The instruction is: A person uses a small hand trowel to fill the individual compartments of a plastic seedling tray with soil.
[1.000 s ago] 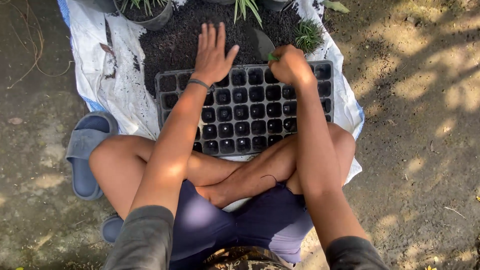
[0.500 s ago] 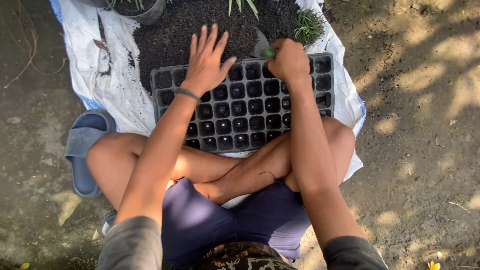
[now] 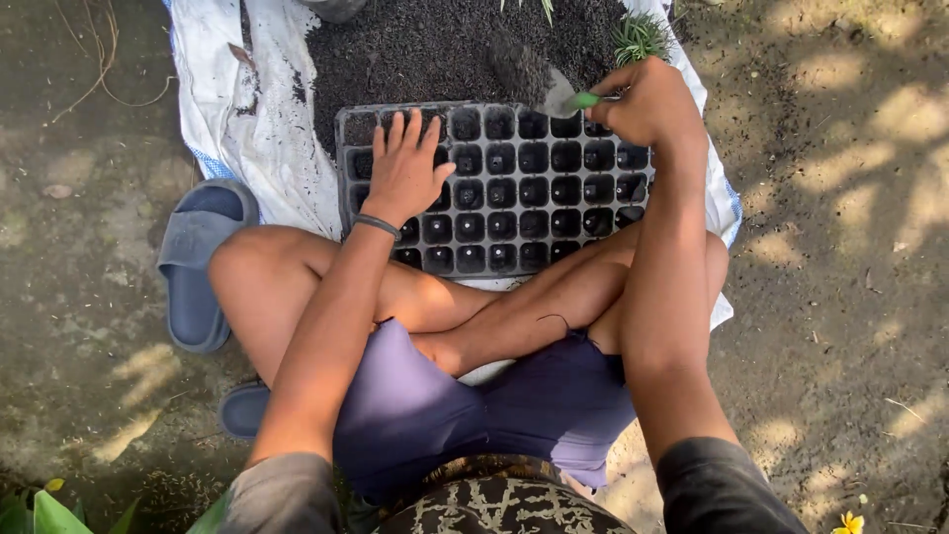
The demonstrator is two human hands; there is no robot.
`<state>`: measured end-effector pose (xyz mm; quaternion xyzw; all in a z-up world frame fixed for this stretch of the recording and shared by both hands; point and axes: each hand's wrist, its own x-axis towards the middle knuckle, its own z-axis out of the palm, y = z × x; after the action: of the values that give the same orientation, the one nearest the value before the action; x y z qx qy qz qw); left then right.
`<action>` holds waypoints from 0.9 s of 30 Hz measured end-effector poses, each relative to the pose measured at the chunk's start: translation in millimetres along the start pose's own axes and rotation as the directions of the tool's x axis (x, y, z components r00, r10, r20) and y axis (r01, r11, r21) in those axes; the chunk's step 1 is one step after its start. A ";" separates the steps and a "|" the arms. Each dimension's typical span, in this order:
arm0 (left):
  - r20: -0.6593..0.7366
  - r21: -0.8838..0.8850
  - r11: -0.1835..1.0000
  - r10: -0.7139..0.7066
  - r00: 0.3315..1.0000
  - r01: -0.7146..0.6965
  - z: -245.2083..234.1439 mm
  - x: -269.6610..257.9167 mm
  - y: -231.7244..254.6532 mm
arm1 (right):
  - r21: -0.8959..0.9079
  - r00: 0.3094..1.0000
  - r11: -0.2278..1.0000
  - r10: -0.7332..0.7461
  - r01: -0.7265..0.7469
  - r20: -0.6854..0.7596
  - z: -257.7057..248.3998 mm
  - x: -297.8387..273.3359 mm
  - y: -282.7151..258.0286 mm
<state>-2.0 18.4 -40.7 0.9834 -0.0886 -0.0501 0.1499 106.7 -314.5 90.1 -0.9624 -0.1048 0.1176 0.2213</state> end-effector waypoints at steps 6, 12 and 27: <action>-0.439 -0.055 0.990 0.094 0.894 -0.131 -10.6 2.5 8.5 | -0.152 0.990 0.988 0.002 0.020 0.142 -18.9 -19.6 -49.8; -0.461 -0.055 0.982 0.136 0.877 -0.181 -8.7 9.1 9.6 | -0.435 0.970 0.896 0.023 0.086 0.240 -20.2 -19.5 -119.1; -0.094 0.085 0.972 0.226 0.969 -0.219 18.4 20.2 13.1 | -0.574 0.944 0.813 0.106 0.098 0.311 1.8 2.1 -167.4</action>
<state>13.4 -3.0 -55.7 0.9734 -0.1923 0.0211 0.1225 83.2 -165.9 163.6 -0.9505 -0.1690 0.2389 -0.1047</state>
